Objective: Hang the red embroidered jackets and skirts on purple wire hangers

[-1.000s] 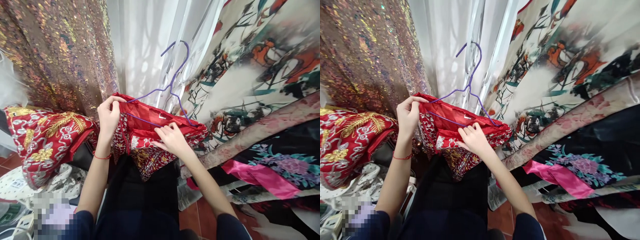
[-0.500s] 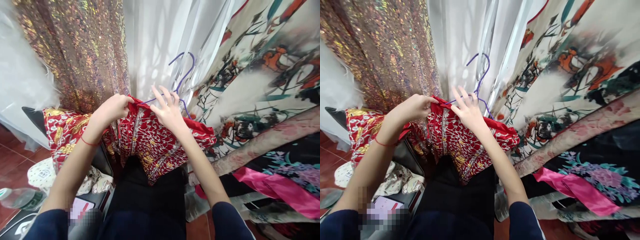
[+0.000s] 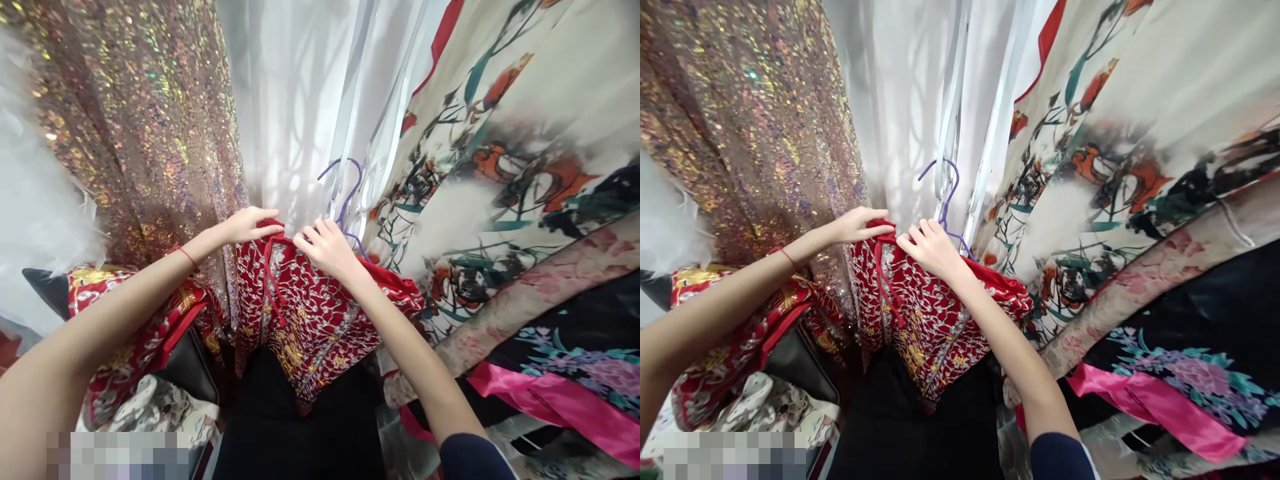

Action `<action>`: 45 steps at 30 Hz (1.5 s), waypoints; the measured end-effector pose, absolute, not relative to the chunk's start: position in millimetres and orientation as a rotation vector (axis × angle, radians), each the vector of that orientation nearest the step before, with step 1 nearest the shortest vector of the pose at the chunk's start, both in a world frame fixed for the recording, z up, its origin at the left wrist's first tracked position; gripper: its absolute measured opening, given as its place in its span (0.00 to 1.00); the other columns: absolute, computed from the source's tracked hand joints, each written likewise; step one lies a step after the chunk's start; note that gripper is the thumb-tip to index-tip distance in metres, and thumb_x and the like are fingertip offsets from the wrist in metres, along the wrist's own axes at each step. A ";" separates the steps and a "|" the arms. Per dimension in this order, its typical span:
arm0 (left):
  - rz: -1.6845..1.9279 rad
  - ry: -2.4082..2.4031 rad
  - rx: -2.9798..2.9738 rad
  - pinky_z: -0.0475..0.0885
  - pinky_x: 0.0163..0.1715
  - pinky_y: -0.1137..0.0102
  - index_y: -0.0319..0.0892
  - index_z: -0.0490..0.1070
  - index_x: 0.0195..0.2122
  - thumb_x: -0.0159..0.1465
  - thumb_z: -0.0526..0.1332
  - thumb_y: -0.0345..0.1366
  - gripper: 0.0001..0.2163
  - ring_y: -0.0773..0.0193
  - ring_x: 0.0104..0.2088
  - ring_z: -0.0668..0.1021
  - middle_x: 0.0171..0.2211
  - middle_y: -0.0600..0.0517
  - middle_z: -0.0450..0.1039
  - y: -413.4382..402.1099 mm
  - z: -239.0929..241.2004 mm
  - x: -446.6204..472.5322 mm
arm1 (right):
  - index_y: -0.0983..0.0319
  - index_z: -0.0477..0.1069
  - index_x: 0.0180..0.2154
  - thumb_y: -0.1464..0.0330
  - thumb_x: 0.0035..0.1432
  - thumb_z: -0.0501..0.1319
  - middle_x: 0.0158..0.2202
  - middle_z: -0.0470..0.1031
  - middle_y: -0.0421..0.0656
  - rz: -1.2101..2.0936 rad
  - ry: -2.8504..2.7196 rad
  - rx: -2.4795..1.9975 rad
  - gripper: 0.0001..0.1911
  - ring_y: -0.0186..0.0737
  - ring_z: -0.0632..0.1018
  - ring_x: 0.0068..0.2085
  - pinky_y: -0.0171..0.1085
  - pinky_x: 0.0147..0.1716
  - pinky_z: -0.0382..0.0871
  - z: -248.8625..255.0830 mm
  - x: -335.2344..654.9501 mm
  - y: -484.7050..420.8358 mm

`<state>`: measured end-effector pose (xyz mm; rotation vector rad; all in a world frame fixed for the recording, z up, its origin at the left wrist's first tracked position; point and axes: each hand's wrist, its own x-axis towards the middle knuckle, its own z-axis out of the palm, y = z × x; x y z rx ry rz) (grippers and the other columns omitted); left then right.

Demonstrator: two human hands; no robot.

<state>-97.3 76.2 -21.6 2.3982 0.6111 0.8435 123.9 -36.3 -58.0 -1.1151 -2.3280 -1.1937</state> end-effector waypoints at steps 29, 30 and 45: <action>0.347 0.332 2.584 0.52 0.21 0.72 0.42 0.58 0.20 0.63 0.62 0.50 0.22 0.73 0.19 0.57 0.17 0.59 0.53 86.3 -53.7 -106.8 | 0.59 0.73 0.36 0.62 0.68 0.60 0.31 0.73 0.41 -1.380 -1.900 -1.111 0.09 0.40 0.65 0.36 0.41 0.40 0.53 -78.3 91.3 -20.6; 0.306 0.322 2.510 0.51 0.20 0.72 0.42 0.57 0.19 0.63 0.62 0.50 0.23 0.73 0.19 0.56 0.17 0.59 0.52 86.8 -54.4 -106.4 | 0.58 0.73 0.38 0.64 0.67 0.60 0.34 0.74 0.41 -1.352 -1.897 -1.095 0.07 0.40 0.67 0.38 0.42 0.43 0.54 -79.2 89.8 -21.2; 0.137 0.151 2.229 0.64 0.24 0.73 0.39 0.71 0.26 0.61 0.61 0.48 0.16 0.70 0.23 0.65 0.22 0.54 0.67 101.0 -65.1 -105.6 | 0.57 0.75 0.39 0.73 0.62 0.65 0.43 0.82 0.41 -1.249 -2.126 -0.509 0.05 0.36 0.74 0.45 0.40 0.45 0.64 -82.4 64.1 -27.4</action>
